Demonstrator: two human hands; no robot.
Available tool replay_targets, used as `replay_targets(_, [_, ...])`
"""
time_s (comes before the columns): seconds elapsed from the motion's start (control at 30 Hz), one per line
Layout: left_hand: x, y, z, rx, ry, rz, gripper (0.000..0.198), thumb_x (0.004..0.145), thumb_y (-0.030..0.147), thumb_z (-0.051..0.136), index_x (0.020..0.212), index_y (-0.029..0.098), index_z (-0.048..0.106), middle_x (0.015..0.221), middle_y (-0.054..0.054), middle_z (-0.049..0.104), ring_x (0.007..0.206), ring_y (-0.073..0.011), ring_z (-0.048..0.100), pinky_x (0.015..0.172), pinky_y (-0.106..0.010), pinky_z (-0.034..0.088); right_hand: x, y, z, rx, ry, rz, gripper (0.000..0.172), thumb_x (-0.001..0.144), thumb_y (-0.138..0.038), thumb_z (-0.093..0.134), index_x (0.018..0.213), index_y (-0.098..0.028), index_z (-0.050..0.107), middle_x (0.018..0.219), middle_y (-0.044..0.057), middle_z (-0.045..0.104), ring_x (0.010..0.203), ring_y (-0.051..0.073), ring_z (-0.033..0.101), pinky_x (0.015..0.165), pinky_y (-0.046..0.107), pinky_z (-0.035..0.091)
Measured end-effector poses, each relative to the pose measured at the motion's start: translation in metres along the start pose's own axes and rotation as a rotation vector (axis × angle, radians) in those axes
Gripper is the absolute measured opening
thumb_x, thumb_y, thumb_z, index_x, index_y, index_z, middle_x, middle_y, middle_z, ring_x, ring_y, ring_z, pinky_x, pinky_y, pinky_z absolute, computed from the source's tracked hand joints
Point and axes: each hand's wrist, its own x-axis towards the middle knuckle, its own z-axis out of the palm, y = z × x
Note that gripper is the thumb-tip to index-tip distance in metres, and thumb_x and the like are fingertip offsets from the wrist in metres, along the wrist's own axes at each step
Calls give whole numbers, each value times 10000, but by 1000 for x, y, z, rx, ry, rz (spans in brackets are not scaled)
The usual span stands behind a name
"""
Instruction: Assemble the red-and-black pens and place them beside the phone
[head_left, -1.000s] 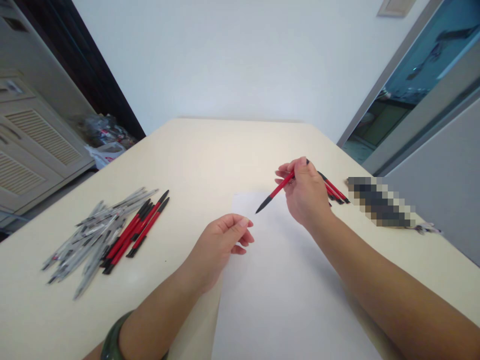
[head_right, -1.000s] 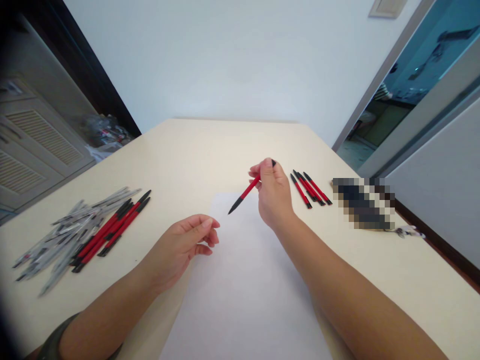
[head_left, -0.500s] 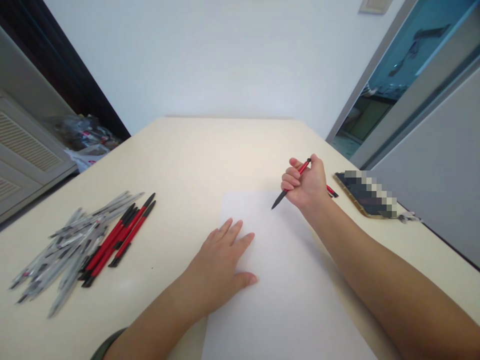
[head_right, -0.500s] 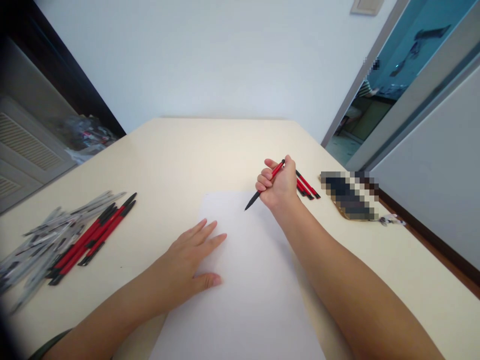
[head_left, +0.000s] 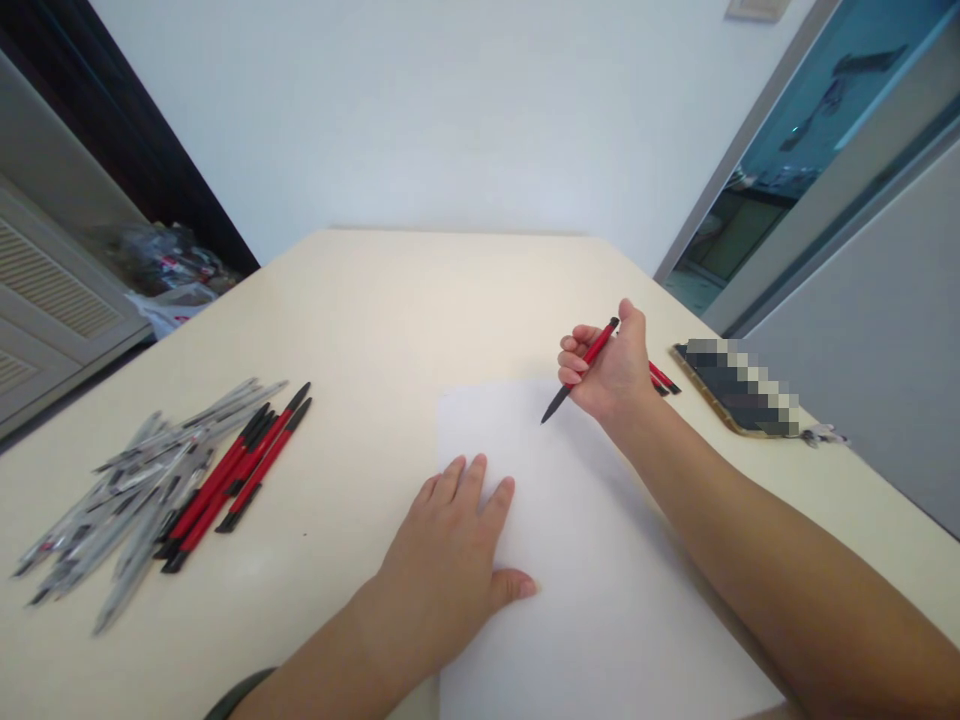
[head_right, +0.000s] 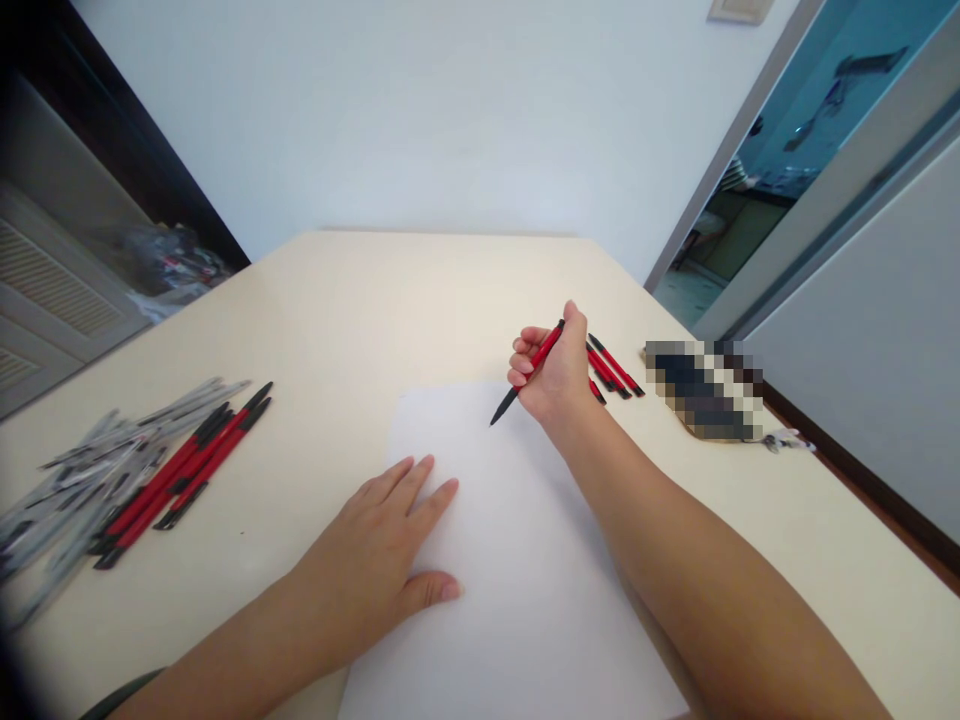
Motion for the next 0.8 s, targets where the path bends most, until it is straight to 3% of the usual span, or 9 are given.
replay_targets(0.2, [0,1,-1,-12,1,-3,730,678,588,471,1280,190,365,1370,-179,259,1250,-349,195,974,-483,211,2,3,5,44,9,-20,426,696,-575,427,563,-171,438,524,3,486,335,43,300,295,193,192])
replay_targets(0.33, [-1,2,-2,-13,-15,-8,726,688,587,459,1283,184,361,1371,-184,251,1251,-351,189,975,-486,210,4,10,3,22,41,22,210,729,-287,520,583,-158,442,538,-5,507,373,38,371,339,169,286])
replay_targets(0.43, [0,2,-2,-6,-20,-4,732,687,592,455,1288,186,352,1375,-182,243,1253,-350,183,977,-483,209,5,19,-2,-44,-22,192,303,796,-391,384,671,-148,515,503,16,510,431,99,472,406,228,386])
replay_targets(0.5, [-1,1,-3,2,-23,-9,738,682,594,461,1290,191,347,1378,-178,240,1255,-348,180,976,-483,213,5,25,-4,-107,-135,298,462,794,-524,308,759,-135,555,488,26,517,437,126,493,433,272,416])
replay_targets(0.57, [-1,2,-3,7,-18,-16,730,684,594,461,1288,199,348,1379,-169,243,1256,-342,181,976,-478,217,4,31,-3,-154,-250,334,519,768,-588,315,819,-138,567,540,40,560,487,137,530,496,300,451])
replay_targets(0.7, [-3,2,-4,4,-1,-11,716,693,598,446,1283,203,354,1376,-159,258,1255,-327,195,983,-460,222,5,43,2,-236,-341,253,250,717,-423,561,793,-185,550,695,8,602,640,113,565,635,291,470])
replay_targets(0.8, [-3,2,-2,5,12,-9,723,689,604,447,1285,207,350,1375,-156,263,1255,-327,196,982,-463,223,11,49,3,-254,-295,172,173,649,-255,660,691,-197,503,558,-60,513,522,66,487,626,267,465])
